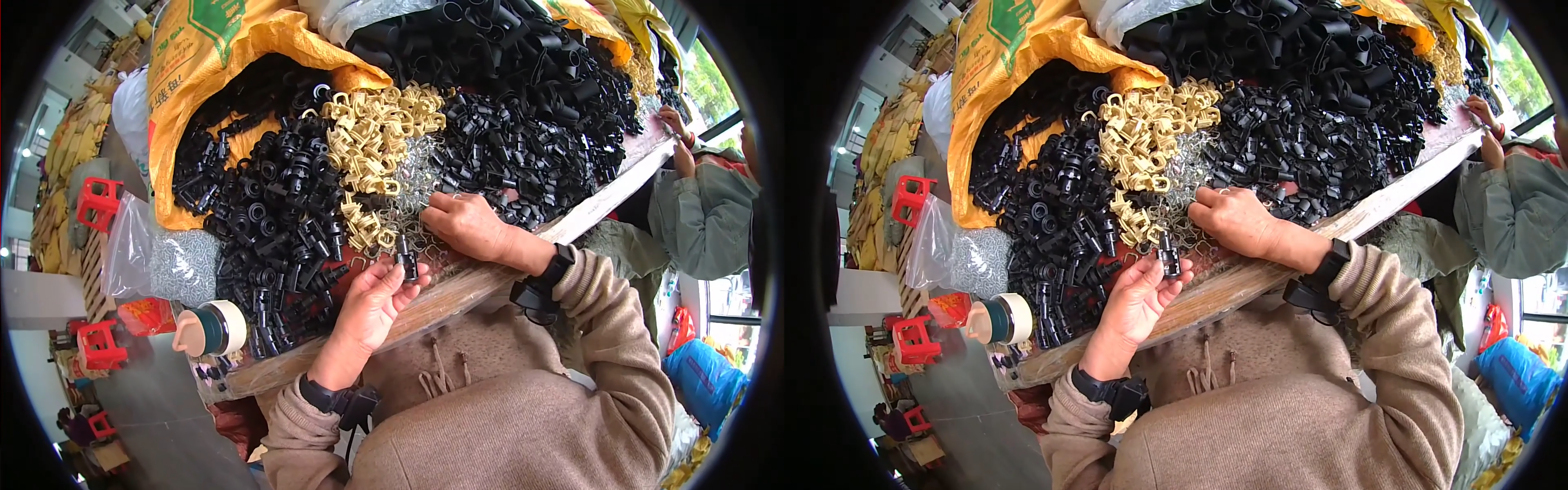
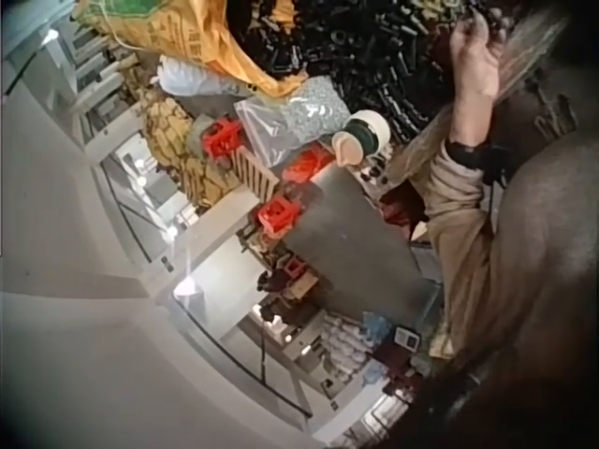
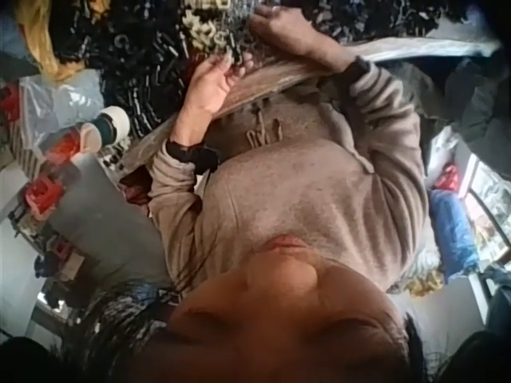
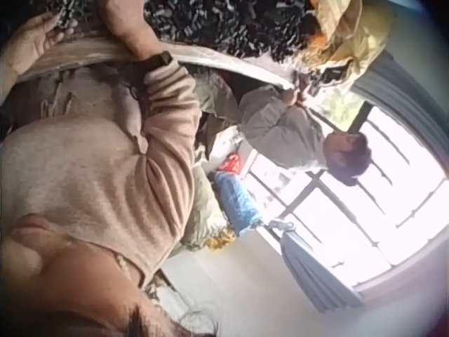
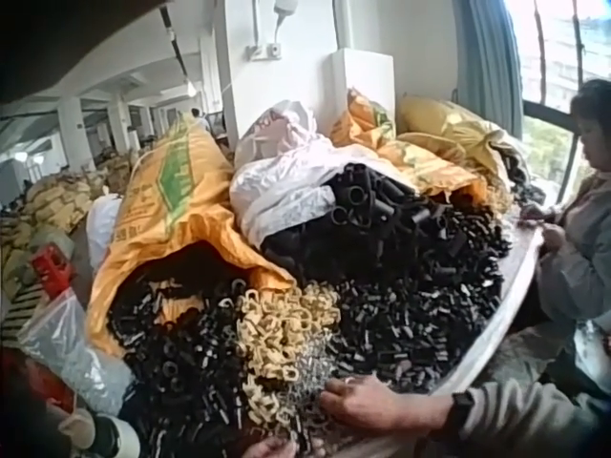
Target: The person picks up a black plastic component and a beige plastic clip, fits the clip into the component, and then inserts a small metal ring into the assembly. This process is repeated multiple times, and each completed unit is placed onto the table.
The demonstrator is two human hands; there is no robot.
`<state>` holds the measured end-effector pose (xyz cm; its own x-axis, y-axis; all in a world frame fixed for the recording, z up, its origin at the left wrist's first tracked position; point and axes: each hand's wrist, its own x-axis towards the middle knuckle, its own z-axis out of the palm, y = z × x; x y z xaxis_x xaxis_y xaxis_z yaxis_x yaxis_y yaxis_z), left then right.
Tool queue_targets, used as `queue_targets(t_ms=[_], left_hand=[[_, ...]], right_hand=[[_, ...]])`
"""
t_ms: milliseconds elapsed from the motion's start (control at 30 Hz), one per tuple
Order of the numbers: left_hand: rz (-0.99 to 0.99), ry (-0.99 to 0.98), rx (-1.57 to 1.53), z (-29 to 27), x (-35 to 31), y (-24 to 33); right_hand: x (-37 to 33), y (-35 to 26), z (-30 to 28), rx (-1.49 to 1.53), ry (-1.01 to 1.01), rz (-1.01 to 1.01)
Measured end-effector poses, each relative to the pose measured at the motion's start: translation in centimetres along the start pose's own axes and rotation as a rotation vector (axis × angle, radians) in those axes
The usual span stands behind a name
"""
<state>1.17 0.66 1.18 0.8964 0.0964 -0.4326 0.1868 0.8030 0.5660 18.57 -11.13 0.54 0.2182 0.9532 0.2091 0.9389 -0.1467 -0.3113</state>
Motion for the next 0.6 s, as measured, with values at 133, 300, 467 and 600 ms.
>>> queue_targets(t_ms=[133,300,467,600], left_hand=[[0.059,-0.035,0.012,-0.3,0.0,-0.3],[0.125,0.023,0.010,-0.5,0.2,-0.1],[0.190,-0.051,0.005,-0.3,0.9,-0.5],[0.208,-0.099,0.016,0.0,1.7,-0.3]], right_hand=[[-0.3,0.1,-0.3,0.089,0.021,0.054],[-0.5,0.1,-1.9,0.643,0.168,0.120],[-0.7,-1.4,-2.5,0.762,0.078,0.169],[-1.1,-1.6,-2.9,0.837,-0.054,0.125]])
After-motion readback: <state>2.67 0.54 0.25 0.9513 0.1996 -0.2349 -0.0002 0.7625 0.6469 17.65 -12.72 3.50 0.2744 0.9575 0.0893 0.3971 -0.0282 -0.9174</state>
